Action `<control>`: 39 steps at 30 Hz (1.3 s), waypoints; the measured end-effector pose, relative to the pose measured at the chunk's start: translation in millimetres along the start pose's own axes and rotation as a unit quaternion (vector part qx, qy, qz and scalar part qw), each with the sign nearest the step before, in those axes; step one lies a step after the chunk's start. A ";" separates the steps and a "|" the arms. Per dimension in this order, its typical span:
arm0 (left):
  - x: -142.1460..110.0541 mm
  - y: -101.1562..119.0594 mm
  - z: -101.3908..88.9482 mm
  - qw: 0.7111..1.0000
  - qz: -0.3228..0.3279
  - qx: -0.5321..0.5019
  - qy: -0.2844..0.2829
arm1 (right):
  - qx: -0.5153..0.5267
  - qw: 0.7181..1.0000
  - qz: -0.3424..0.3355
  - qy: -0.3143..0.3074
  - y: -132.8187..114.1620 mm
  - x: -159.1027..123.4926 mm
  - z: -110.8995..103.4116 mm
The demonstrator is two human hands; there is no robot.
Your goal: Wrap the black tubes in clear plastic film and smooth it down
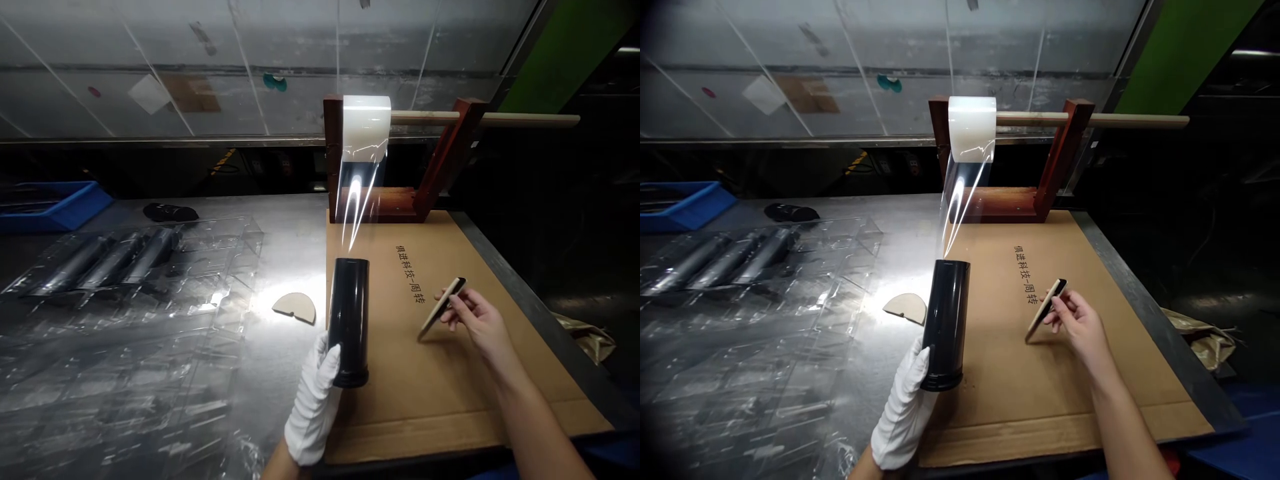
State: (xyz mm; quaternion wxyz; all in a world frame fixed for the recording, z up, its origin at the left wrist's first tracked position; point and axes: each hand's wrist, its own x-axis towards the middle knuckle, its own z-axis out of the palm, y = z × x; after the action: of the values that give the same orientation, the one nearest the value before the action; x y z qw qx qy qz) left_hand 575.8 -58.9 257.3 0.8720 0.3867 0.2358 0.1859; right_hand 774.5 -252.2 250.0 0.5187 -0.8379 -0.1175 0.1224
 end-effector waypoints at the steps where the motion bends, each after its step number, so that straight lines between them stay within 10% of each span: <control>1: 0.4 -0.1 -0.4 1.000 0.003 -0.001 0.003 | 0.050 0.998 -0.025 -0.001 -3.7 -10.0 2.7; 7: 1.5 -0.6 -3.1 1.000 -0.012 -0.029 0.002 | 0.128 0.976 -0.153 -0.082 -11.8 -69.4 -4.8; 16: 2.3 -4.1 -1.5 0.999 -0.027 -0.047 -0.007 | -0.139 0.942 -0.269 -0.145 37.4 -81.0 22.1; 22: 2.2 -2.9 1.9 0.999 -0.035 -0.031 -0.001 | -0.164 0.983 -0.076 0.045 27.5 -62.2 54.0; 29: 1.8 -1.3 0.7 1.000 -0.013 0.019 0.004 | -0.111 0.991 -0.077 -0.006 21.3 -45.7 73.4; 34: 2.3 0.2 -0.7 0.999 0.000 0.053 0.009 | 0.152 0.979 0.027 -0.130 -21.9 -20.5 40.0; 39: 2.2 2.8 -0.9 0.995 0.018 0.099 0.007 | 0.145 0.970 -0.130 -0.144 -90.6 -1.0 22.1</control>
State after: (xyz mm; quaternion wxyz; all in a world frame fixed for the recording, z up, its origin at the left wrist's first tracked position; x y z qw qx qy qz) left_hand 576.8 -55.5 258.3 0.8242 0.4741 0.2523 0.1796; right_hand 760.0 -194.6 321.8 0.6237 -0.7052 -0.2794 0.1889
